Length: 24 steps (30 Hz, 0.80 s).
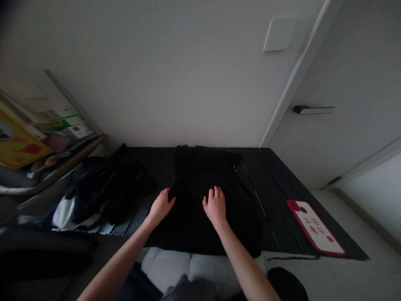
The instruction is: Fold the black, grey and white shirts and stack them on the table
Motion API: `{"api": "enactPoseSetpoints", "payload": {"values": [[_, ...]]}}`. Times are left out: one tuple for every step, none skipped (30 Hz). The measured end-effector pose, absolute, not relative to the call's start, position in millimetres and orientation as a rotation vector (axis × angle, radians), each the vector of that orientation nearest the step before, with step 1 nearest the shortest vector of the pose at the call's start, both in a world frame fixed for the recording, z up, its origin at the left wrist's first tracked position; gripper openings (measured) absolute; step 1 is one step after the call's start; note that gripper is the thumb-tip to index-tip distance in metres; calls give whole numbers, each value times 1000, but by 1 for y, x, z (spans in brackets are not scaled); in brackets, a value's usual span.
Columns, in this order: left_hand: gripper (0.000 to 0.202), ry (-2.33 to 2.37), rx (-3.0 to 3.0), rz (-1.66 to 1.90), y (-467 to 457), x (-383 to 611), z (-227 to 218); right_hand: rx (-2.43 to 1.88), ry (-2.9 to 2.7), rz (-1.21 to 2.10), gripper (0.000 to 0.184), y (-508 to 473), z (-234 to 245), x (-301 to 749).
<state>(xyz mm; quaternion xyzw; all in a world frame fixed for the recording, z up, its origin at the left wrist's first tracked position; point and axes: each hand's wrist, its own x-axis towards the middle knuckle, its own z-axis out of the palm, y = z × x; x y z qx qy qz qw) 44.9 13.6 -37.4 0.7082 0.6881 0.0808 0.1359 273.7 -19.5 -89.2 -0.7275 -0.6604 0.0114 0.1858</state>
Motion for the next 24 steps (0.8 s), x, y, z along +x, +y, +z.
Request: {"api": "enactPoseSetpoints", "payload": {"values": [[45, 2011, 2031, 195, 4, 41, -35, -2048, -1865, 36, 37, -20, -89, 274], [44, 2036, 2011, 146, -6, 38, -32, -2047, -1867, 37, 38, -20, -89, 274], [43, 2062, 1990, 88, -16, 35, -28, -2046, -1868, 39, 38, -21, -90, 274], [42, 2089, 1969, 29, -27, 32, -23, -2045, -1866, 43, 39, -21, -91, 274], [40, 2111, 1951, -28, -37, 30, -17, -2045, -1860, 48, 39, -21, -92, 274], [38, 2129, 1940, -76, -46, 28, -11, -2043, -1850, 55, 39, -21, -93, 275], [36, 2140, 1935, -115, -55, 26, -5, -2040, -1835, 59, 38, -21, -94, 275], [34, 2147, 1932, -140, -63, 25, 2, -2031, -1812, 58, 37, -20, -94, 275], [32, 2148, 1930, -151, -70, 26, 10, -2008, -1784, 52, 36, -19, -93, 274], [30, 2136, 1935, -136, -75, 27, 17, -1968, -1753, 45, 34, -18, -92, 273], [26, 2108, 1949, -89, -80, 30, 24, -1909, -1720, 48, 32, -16, -89, 272], [23, 2062, 1971, -11, -83, 35, 30, -1835, -1687, 68, 30, -14, -84, 270], [20, 1996, 2001, 92, -86, 42, 36, -1755, -1658, 112, 30, -12, -79, 268], [18, 1910, 2035, 207, -88, 51, 41, -1678, -1629, 177, 29, -10, -73, 266], [18, 1808, 2068, 321, -90, 61, 45, -1613, -1600, 258, 29, -8, -67, 265], [18, 1696, 2097, 417, -92, 71, 46, -1568, -1566, 344, 30, -6, -62, 264], [19, 1575, 2119, 476, -95, 82, 45, -1543, -1529, 424, 32, -4, -57, 264], [21, 1442, 2138, 492, -97, 92, 42, -1536, -1494, 497, 35, -2, -53, 265], [26, 1305, 2154, 465, -100, 101, 36, -1543, -1461, 560, 36, -1, -51, 267], [33, 1181, 2164, 403, -104, 108, 28, -1557, -1434, 615, 36, -1, -51, 270], [40, 1084, 2169, 325, -107, 112, 20, -1572, -1418, 657, 35, -1, -52, 273], [48, 1020, 2169, 251, -110, 115, 11, -1580, -1417, 680, 32, -2, -55, 275], [53, 991, 2167, 197, -112, 115, 3, -1578, -1439, 678, 29, -3, -59, 277], [57, 989, 2161, 170, -114, 114, -4, -1567, -1482, 651, 27, -5, -64, 278]]}}
